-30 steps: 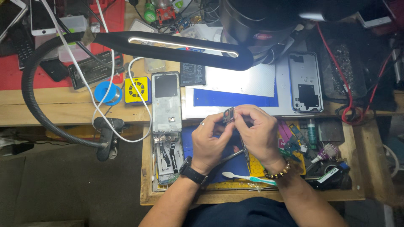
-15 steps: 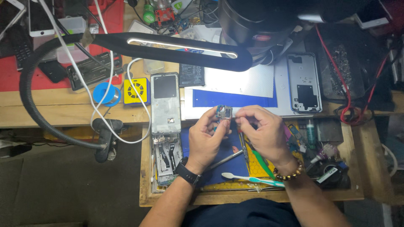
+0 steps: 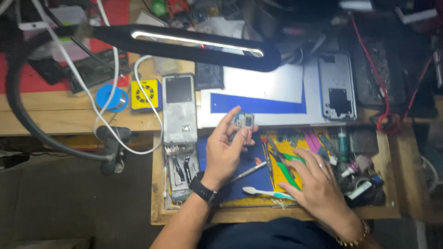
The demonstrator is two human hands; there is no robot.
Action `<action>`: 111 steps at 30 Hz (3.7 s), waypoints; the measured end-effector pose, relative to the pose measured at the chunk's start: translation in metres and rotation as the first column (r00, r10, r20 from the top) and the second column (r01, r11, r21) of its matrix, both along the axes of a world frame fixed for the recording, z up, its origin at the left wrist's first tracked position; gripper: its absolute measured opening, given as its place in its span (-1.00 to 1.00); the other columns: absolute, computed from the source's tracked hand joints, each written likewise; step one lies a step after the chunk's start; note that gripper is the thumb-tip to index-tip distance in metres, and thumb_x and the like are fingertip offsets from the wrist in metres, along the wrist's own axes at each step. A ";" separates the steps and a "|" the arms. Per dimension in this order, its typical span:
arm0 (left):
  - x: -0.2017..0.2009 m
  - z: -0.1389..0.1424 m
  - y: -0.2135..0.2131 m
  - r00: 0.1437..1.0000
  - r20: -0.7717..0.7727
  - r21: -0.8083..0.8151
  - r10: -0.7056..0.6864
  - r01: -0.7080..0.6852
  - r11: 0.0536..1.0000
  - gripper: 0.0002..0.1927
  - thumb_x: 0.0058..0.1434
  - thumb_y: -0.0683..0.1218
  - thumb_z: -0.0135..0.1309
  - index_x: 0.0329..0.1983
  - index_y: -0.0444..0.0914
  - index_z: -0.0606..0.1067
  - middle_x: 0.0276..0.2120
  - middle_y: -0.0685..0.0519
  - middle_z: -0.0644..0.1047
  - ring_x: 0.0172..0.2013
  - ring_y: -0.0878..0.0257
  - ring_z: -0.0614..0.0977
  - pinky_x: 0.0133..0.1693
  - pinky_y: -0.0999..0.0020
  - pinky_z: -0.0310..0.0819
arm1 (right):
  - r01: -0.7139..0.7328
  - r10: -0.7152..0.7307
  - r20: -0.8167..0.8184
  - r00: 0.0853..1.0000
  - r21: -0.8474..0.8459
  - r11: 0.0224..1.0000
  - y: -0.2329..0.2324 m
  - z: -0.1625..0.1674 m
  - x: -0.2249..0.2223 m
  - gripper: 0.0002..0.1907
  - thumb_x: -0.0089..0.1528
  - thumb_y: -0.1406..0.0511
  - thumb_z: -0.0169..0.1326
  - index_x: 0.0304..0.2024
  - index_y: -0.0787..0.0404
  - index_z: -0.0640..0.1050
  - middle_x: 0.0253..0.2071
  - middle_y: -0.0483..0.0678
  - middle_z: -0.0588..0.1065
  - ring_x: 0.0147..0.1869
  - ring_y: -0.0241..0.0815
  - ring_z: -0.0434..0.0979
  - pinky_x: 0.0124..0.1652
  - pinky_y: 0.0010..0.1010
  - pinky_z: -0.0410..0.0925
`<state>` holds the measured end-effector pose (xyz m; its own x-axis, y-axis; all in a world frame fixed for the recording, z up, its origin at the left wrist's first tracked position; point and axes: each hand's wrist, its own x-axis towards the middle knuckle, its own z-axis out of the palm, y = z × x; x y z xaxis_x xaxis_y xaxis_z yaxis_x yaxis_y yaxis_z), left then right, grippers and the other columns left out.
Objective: The person works on a small electronic component, using pliers to trim a wire and a toothbrush to clean the surface. They then place the component under a microscope for closer inspection and use a soldering iron to work on the circuit board.
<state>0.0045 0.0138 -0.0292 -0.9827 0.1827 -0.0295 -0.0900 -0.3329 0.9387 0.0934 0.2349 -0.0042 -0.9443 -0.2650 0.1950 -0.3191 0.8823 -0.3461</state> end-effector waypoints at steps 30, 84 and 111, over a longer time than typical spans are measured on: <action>0.002 0.009 -0.007 0.985 0.001 -0.027 0.170 -0.170 0.985 -0.43 0.43 -0.17 -0.11 0.49 -0.31 0.14 -0.23 0.02 0.56 -0.39 0.43 0.59 -0.43 0.57 0.50 | -0.091 0.078 -0.350 0.933 -0.021 0.996 -0.071 0.046 -0.073 -0.52 -0.02 0.33 0.35 -0.05 0.31 0.60 -0.15 0.08 0.51 -0.13 0.05 0.56 -0.13 -0.18 0.40; 0.006 0.011 -0.002 0.965 -0.130 -0.168 0.227 -0.247 0.954 -0.56 0.41 -0.24 -0.04 0.35 -0.31 0.29 -0.33 0.04 0.57 -0.42 0.43 0.52 -0.36 0.50 0.46 | -0.219 0.259 -0.366 0.894 0.148 0.964 -0.056 0.044 -0.076 -0.49 -0.01 0.36 0.34 0.00 0.37 0.59 -0.20 0.07 0.49 -0.19 0.01 0.55 -0.28 -0.22 0.44; 0.005 0.005 -0.002 0.965 -0.167 -0.232 0.201 -0.236 0.944 -0.57 0.38 -0.24 -0.03 0.32 -0.30 0.35 -0.17 -0.01 0.68 -0.44 0.45 0.55 -0.41 0.52 0.50 | -0.350 0.348 -0.232 0.908 0.034 0.936 -0.042 0.075 -0.092 -0.69 0.06 0.33 0.33 -0.18 0.34 0.62 -0.23 0.05 0.56 -0.29 -0.08 0.62 -0.36 -0.35 0.48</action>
